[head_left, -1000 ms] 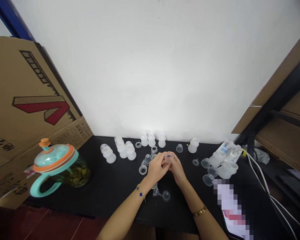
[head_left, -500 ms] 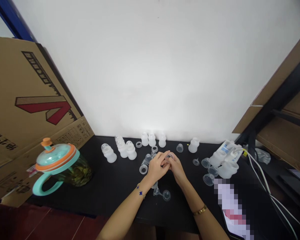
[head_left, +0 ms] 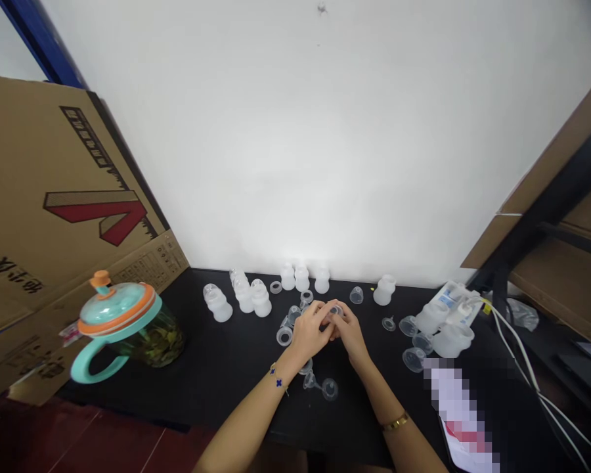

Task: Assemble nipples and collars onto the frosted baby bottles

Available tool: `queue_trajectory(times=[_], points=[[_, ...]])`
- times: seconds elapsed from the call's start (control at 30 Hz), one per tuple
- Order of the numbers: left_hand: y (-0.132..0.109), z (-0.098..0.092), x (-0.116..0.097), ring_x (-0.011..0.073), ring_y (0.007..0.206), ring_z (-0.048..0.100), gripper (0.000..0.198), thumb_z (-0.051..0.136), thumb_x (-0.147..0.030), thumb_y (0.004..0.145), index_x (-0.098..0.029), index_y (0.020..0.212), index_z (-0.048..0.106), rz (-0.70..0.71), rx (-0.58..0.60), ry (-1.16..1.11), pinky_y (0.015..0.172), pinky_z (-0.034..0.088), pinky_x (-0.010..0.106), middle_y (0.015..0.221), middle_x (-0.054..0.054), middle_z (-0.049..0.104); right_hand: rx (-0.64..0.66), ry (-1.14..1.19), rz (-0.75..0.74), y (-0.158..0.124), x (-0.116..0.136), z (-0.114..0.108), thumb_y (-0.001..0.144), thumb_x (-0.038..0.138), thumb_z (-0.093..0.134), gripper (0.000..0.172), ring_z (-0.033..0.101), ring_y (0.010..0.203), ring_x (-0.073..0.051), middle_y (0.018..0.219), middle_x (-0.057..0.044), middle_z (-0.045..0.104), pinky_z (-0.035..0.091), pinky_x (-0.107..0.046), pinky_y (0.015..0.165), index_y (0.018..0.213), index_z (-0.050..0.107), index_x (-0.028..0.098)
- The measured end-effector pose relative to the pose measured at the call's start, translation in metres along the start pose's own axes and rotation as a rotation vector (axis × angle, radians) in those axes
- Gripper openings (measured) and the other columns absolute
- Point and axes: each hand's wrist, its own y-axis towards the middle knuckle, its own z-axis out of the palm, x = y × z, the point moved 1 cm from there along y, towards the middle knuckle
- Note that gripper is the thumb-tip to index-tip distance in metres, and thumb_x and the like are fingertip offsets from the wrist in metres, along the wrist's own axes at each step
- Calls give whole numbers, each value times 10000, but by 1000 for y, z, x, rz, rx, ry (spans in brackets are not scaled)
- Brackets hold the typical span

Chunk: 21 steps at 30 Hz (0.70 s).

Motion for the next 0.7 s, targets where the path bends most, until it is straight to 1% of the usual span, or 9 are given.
queue_trajectory(times=[0.1,0.17,0.27,0.33,0.4,0.53,0.63,0.7], points=[[0,-1,1,190,1013,669,532,576,-177,898,-312,1412,540,5,-21,-5,830,576,298,1151,45,649,15,5,10,0,1,-2,704,422,761,451,584,474,-129,692,-9,734,469,-214,415,1085,663,203],[1,-2,0,201,1036,669,521,598,-179,881,-285,1388,548,-6,-48,-25,867,570,317,1186,51,660,18,20,31,0,2,-2,697,444,779,477,597,486,-131,705,-18,743,484,-216,430,1091,667,200],[2,-3,-2,207,1028,671,398,608,-174,869,-248,1260,608,-23,-83,-51,894,557,329,1146,46,690,7,36,50,-1,2,-1,674,472,801,497,602,488,-133,715,-30,751,488,-220,432,1065,671,194],[2,-4,-4,208,1033,669,334,595,-175,878,-248,1201,630,-19,-86,-51,888,555,324,1119,43,693,-6,31,43,-1,3,-1,658,478,811,508,599,486,-136,711,-32,751,477,-220,424,1056,673,192],[2,-5,-6,213,1045,666,348,596,-188,880,-256,1220,629,-11,-75,-36,877,560,322,1132,50,682,-18,16,23,-1,4,0,657,470,809,503,592,482,-136,699,-29,747,463,-220,421,1055,680,192],[1,-4,-7,225,1063,665,453,613,-194,861,-267,1308,601,1,-52,-14,860,576,335,1172,65,662,-30,-1,16,-2,7,-1,675,458,785,453,594,487,-152,678,-26,739,441,-233,429,1035,705,195],[0,-1,-7,230,1120,651,505,608,-179,860,-261,1356,563,19,-71,-41,920,568,358,1228,73,661,-16,18,25,-3,9,0,695,459,764,414,618,517,-174,684,-29,737,439,-244,448,1008,706,196],[0,1,-6,230,1138,642,478,612,-163,853,-251,1322,578,16,-91,-65,964,553,372,1223,71,672,-4,27,31,-5,9,1,705,459,753,391,626,528,-180,684,-29,734,442,-246,456,992,703,197]])
